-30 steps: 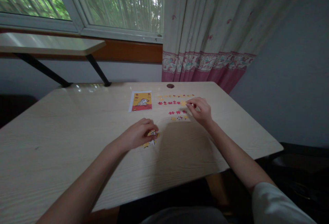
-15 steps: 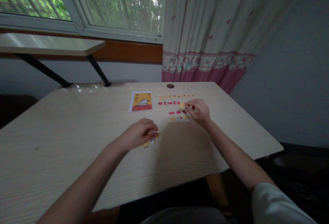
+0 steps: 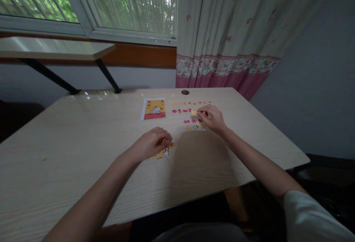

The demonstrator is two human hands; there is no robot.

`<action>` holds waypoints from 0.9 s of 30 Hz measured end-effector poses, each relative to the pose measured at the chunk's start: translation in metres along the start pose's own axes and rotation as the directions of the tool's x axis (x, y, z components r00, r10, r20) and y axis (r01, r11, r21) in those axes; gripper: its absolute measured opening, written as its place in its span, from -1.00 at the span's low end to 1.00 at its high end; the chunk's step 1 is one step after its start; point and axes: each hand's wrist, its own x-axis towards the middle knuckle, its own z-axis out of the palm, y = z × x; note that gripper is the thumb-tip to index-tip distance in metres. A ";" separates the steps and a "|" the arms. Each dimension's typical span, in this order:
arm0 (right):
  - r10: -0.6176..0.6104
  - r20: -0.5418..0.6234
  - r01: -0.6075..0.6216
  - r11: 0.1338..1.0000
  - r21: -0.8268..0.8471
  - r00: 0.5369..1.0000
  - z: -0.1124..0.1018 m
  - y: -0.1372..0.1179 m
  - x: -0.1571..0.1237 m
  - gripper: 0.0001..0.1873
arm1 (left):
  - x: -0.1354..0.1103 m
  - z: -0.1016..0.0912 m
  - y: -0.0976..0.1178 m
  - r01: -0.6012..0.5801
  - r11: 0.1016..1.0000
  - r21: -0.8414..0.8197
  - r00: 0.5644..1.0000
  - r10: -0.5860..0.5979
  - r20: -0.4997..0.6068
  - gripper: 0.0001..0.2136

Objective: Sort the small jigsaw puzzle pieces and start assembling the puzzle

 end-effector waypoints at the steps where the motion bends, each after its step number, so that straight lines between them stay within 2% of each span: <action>1: 0.022 0.037 -0.022 1.000 0.005 0.999 0.004 0.005 0.004 -0.84 | 0.000 0.000 0.000 0.001 1.000 -0.003 1.000 -0.001 -0.002 -0.87; 4: 0.146 0.162 -0.146 0.989 -0.012 0.976 0.020 0.024 0.019 -0.86 | 0.000 0.000 -0.001 -0.007 1.000 -0.011 1.000 0.006 -0.012 -0.86; 9: 0.344 0.333 -0.323 0.939 -0.117 0.878 0.050 0.048 0.043 -0.87 | -0.001 0.000 -0.002 -0.018 1.000 -0.011 0.999 0.018 -0.049 -0.85; 13: 0.416 0.380 -0.376 0.909 -0.179 0.826 0.068 0.049 0.057 -0.82 | -0.003 -0.002 -0.003 -0.030 0.999 -0.020 0.996 0.028 -0.090 -0.84; 17: 0.432 0.431 -0.363 0.902 -0.235 0.792 0.077 0.044 0.064 -0.82 | -0.003 -0.004 -0.002 -0.009 0.999 -0.034 0.993 0.006 -0.115 -0.83; 22: 0.425 0.434 -0.312 0.899 -0.308 0.794 0.075 0.041 0.066 -0.82 | -0.004 -0.005 -0.001 0.043 0.989 -0.141 0.983 -0.068 -0.174 -0.85; 25: 0.389 0.393 -0.269 0.906 -0.327 0.833 0.068 0.035 0.063 -0.82 | -0.003 -0.003 -0.003 0.118 0.960 -0.252 0.960 -0.175 -0.218 -0.84; 27: 0.324 0.371 -0.225 0.931 -0.286 0.870 0.062 0.028 0.058 -0.82 | -0.003 0.000 -0.005 0.164 0.924 -0.345 0.936 -0.256 -0.241 -0.83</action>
